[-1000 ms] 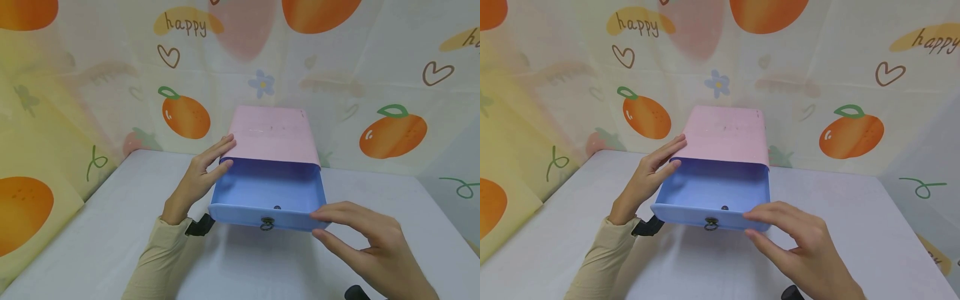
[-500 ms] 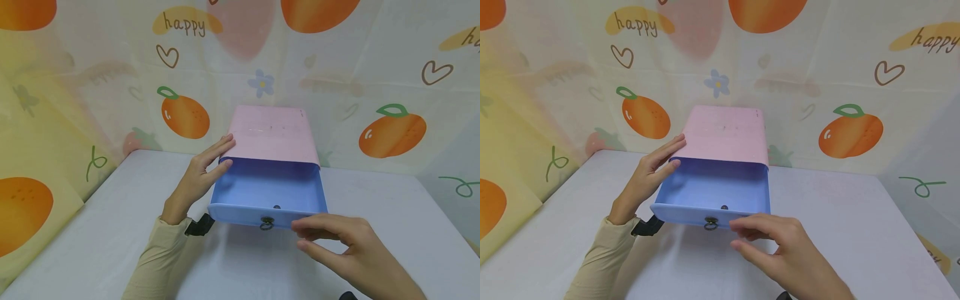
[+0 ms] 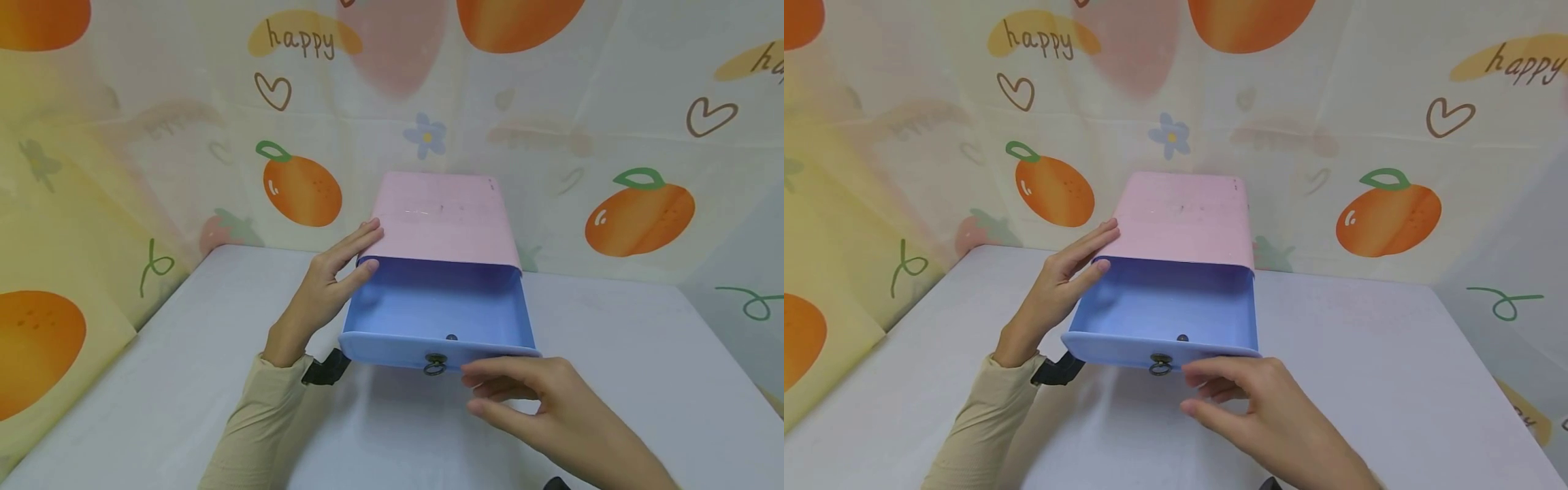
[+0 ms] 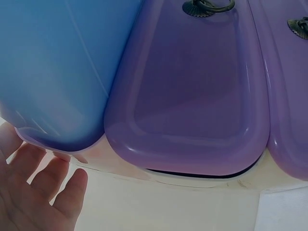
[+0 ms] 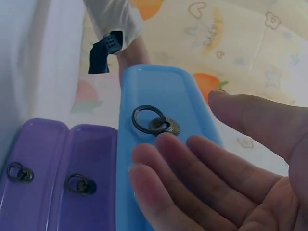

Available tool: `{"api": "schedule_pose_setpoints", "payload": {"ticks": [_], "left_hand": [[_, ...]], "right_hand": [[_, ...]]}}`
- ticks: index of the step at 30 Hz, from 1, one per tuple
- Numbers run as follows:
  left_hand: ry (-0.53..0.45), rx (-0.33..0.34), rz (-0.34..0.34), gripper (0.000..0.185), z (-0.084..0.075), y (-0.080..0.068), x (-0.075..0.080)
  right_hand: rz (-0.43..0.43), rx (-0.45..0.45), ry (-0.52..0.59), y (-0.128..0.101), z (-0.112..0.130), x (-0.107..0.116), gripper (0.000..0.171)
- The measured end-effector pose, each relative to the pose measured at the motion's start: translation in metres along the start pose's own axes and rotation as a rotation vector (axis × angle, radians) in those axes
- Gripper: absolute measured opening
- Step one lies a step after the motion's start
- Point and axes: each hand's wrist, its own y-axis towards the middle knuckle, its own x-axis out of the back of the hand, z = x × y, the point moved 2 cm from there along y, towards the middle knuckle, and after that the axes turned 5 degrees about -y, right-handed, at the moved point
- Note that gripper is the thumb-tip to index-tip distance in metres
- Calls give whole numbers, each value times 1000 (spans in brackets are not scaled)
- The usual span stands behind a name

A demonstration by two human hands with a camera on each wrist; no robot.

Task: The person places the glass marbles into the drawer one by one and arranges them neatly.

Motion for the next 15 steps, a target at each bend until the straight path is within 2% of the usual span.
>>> {"api": "schedule_pose_setpoints", "payload": {"ticks": [7, 15], "left_hand": [[6, -1, 3, 48, 0, 1, -1], [16, 2, 1, 48, -2, 1, -2]], "right_hand": [[58, -49, 6, 2, -8, -5, 32], [44, -55, 13, 6, -7, -10, 34]]}}
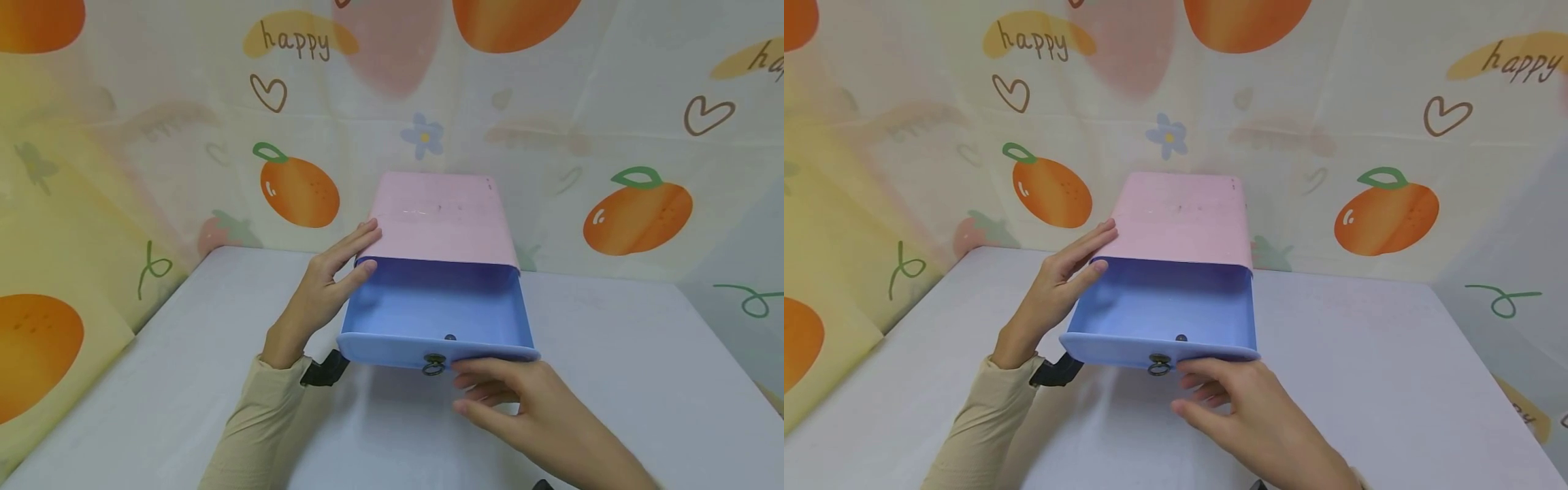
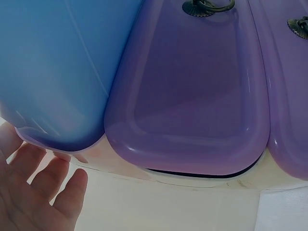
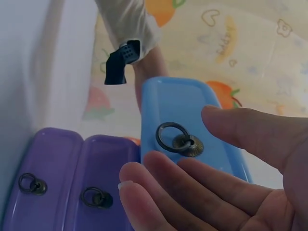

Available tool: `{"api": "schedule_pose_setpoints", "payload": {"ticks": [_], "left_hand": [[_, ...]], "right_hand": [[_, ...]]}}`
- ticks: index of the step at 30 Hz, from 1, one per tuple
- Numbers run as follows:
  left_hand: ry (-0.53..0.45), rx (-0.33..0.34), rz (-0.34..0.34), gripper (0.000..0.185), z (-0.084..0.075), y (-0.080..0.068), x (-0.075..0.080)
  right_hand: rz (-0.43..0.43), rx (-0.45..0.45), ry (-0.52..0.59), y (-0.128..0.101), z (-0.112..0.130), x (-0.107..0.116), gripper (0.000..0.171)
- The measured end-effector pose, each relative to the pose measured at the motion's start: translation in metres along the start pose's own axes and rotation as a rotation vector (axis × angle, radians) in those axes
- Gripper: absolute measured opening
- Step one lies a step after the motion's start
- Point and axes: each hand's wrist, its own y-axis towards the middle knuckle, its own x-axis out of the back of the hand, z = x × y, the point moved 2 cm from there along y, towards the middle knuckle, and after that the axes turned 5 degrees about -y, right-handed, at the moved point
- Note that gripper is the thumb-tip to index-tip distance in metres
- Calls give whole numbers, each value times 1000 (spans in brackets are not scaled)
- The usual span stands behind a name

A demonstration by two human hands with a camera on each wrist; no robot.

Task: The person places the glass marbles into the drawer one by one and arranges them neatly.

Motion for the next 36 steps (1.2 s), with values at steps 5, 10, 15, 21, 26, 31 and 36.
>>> {"api": "schedule_pose_setpoints", "payload": {"ticks": [5, 10, 15, 21, 26, 31, 36], "left_hand": [[1, -4, 1, 48, 0, 0, 0], [-1, -10, 3, 48, 1, 0, 1], [-1, -11, 4, 48, 1, 0, 1], [-4, -8, 5, 48, 0, -1, 1], [-4, -5, 5, 47, 0, -1, 2], [-6, -6, 4, 47, 1, -1, 2], [-5, -8, 3, 48, 1, -1, 1]], "right_hand": [[16, -27, 5, 2, 0, -4, 35], [17, -47, -3, 3, 0, -9, 36], [0, -63, -11, 4, 2, -13, 35], [12, -46, 35, 5, 4, -17, 39], [36, -58, 96, 8, 5, -21, 44], [24, -113, 140, 12, 6, -25, 44], [15, -163, 206, 15, 6, -29, 44]]}}
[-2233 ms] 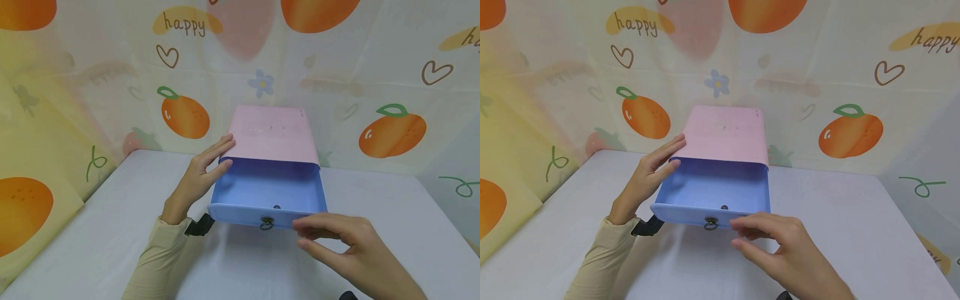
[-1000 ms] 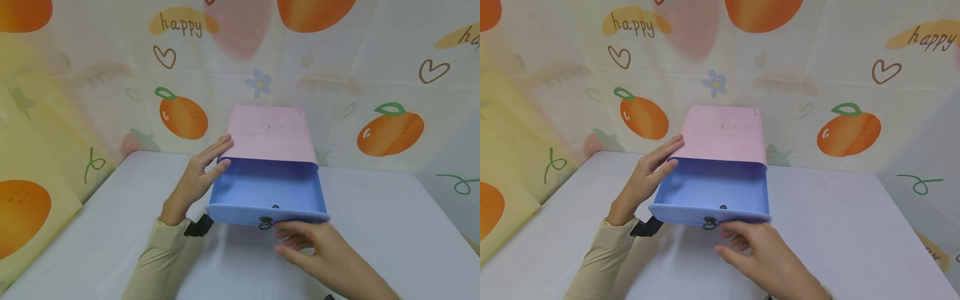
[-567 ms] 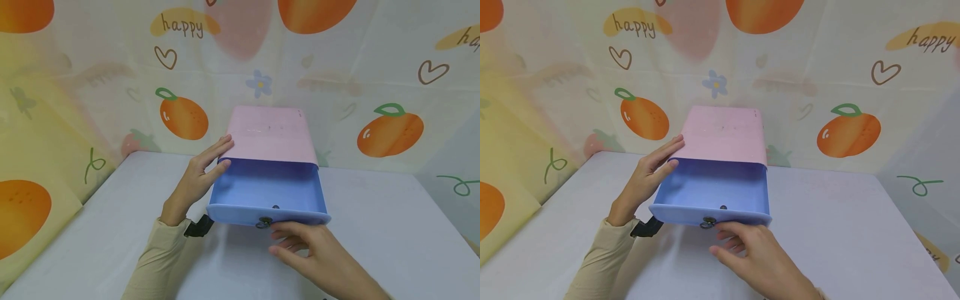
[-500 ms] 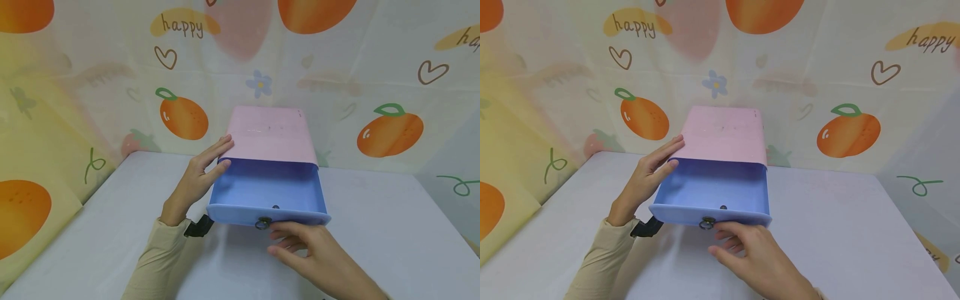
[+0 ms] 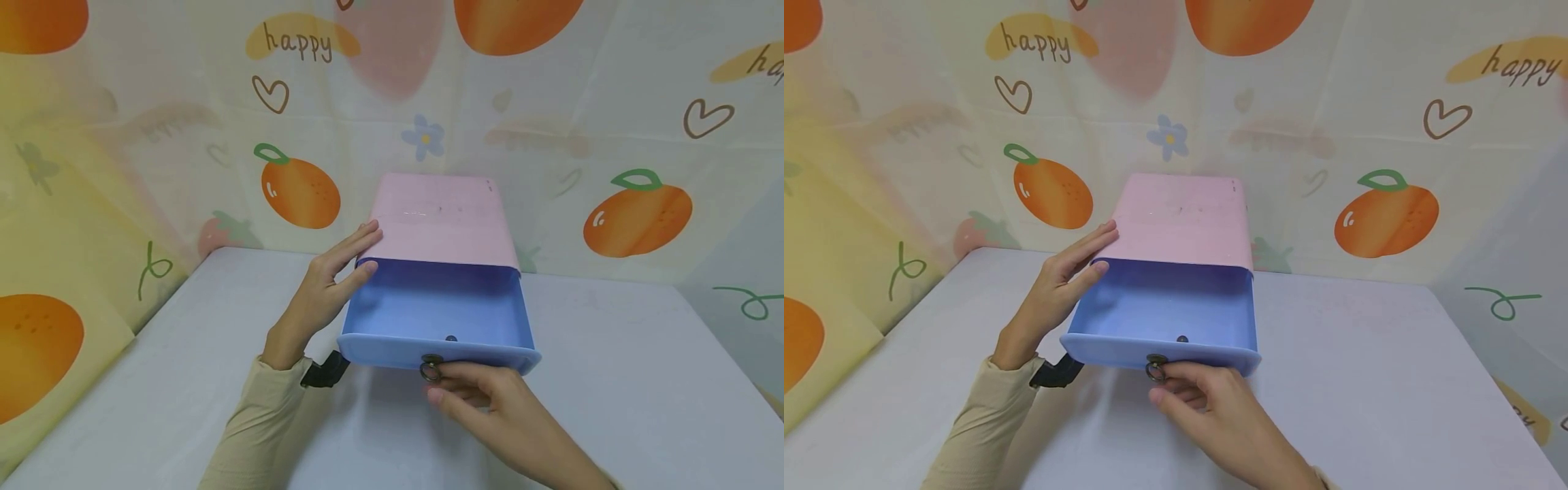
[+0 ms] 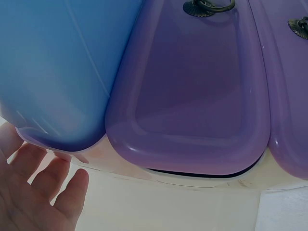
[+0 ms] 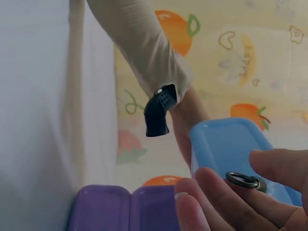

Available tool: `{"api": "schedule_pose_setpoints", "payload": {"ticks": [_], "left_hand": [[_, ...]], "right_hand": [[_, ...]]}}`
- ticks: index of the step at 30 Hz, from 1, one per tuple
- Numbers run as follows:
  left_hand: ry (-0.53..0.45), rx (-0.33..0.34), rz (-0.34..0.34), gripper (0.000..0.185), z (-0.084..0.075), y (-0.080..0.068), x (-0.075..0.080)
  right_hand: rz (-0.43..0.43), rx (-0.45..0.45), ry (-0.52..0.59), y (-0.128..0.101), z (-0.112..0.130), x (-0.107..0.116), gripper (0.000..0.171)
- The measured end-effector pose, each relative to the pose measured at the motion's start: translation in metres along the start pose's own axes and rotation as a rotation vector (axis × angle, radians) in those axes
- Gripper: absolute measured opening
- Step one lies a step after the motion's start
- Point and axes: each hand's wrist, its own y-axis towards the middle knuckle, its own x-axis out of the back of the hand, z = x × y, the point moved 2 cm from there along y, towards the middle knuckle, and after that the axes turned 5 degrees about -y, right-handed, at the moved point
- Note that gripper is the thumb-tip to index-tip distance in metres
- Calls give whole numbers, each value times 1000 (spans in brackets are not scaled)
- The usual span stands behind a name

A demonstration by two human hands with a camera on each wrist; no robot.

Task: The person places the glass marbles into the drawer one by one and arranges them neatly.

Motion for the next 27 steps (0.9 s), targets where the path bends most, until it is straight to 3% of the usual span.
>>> {"api": "schedule_pose_setpoints", "payload": {"ticks": [8, 27], "left_hand": [[4, -8, -2, 47, 0, 0, 0], [12, -19, -2, 44, 2, 0, 1]], "right_hand": [[-45, 39, 112, 1, -1, -6, 38], [-107, 13, 145, 4, -2, -10, 33]]}}
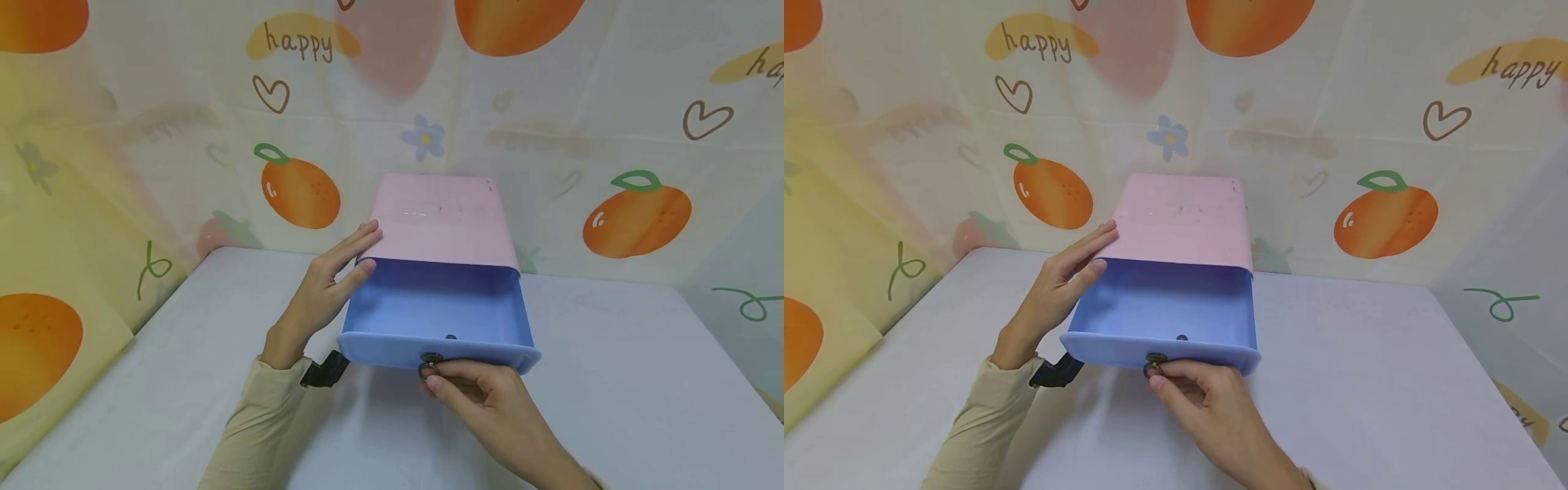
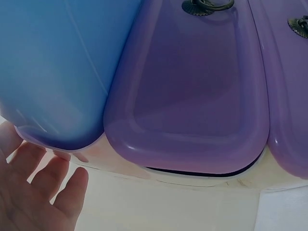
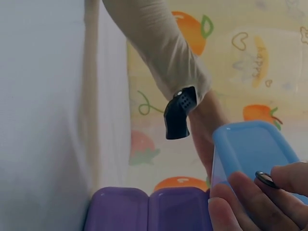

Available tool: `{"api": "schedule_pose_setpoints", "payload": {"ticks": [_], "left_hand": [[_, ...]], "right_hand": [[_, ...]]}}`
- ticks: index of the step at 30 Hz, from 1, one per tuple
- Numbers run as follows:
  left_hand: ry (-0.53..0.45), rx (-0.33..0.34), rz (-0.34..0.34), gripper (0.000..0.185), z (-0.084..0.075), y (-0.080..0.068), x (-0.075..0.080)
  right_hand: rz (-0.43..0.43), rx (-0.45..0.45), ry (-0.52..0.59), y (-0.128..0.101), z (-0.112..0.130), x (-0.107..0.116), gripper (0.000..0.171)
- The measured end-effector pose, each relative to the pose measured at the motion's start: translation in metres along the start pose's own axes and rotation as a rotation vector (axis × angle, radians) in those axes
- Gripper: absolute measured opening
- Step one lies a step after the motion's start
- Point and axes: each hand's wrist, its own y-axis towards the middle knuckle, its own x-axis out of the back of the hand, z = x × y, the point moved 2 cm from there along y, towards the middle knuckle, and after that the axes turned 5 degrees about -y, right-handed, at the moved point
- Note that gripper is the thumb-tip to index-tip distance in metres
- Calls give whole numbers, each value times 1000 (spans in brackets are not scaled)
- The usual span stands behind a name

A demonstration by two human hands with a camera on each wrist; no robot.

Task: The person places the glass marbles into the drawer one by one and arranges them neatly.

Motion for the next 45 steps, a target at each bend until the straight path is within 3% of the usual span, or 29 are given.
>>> {"api": "schedule_pose_setpoints", "payload": {"ticks": [14, 31, 45], "left_hand": [[-45, -17, -2, 40, 1, 1, 0], [-52, 0, 10, 41, 1, 2, 1], [-157, 36, 35, 40, 1, 2, 5]], "right_hand": [[8, -6, 3, 3, -3, 2, 35], [0, 56, -6, 8, -5, 5, 33], [-47, 171, -34, 12, -10, 7, 28]]}}
